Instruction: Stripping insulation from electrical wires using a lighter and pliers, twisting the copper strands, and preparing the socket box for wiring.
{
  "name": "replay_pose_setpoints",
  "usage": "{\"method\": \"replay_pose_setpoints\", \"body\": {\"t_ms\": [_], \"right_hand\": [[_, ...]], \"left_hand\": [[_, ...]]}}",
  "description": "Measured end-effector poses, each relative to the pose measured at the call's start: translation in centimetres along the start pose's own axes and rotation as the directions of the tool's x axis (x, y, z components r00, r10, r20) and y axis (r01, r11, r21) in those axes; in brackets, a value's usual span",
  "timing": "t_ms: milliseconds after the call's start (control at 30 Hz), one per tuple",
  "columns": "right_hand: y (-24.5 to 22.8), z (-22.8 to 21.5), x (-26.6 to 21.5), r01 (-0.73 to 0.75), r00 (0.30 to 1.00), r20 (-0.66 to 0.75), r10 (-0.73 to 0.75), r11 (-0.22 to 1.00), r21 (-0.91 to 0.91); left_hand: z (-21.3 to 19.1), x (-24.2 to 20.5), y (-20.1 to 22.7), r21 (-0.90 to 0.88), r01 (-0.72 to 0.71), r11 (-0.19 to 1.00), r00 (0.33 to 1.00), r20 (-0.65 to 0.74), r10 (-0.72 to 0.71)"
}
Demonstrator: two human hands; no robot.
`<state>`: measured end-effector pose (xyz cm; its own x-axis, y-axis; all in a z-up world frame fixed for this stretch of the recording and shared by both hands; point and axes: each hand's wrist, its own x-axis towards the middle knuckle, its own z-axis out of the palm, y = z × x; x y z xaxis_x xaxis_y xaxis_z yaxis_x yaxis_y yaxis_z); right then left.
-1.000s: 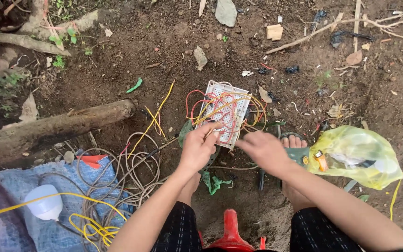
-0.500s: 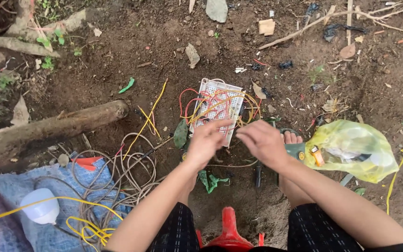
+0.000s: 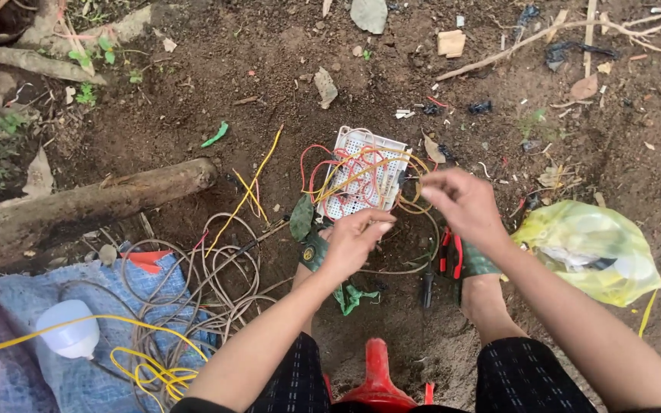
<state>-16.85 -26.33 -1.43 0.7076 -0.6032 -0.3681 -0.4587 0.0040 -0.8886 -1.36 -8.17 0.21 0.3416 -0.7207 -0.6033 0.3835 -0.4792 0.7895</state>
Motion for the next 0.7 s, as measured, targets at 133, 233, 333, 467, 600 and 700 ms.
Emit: {"method": "replay_pose_setpoints", "body": {"t_ms": [133,233,333,467,600,700], "right_hand": [[-0.2,0.6,2.1,0.268,0.960,0.068,-0.273,0.814,-0.516],[-0.1,2.4,4.2,0.374,0.898,0.123,-0.422,0.588,-0.717],[0.8,3.8,6.2,0.425,0.869,0.254,-0.424,0.376,-0.824],[0.6,4.9,7.1,0.513,0.814,0.354,-0.460,0.287,-0.809],[-0.7,5.1,6.7,0.501,0.840,0.359,-0.406,0.330,-0.800],[-1.1,5.0,6.5,0.510,0.851,0.411,-0.329,0.327,-0.796]], "left_hand": [[-0.5,0.0,-1.0,-0.002,0.003,1.000,1.000,-0.014,-0.003],[-0.5,-0.3,-1.4,0.013,-0.009,1.000,0.999,-0.033,0.010],[-0.6,-0.8,-0.3,0.025,-0.021,0.999,0.999,-0.039,0.022],[-1.0,-1.2,-0.7,-0.013,-0.018,1.000,0.999,-0.037,0.017],[-1.1,-1.2,-0.9,-0.032,-0.034,0.999,0.999,-0.029,0.033],[-1.0,-1.3,0.2,-0.041,-0.057,0.998,0.998,-0.024,0.056]]}}
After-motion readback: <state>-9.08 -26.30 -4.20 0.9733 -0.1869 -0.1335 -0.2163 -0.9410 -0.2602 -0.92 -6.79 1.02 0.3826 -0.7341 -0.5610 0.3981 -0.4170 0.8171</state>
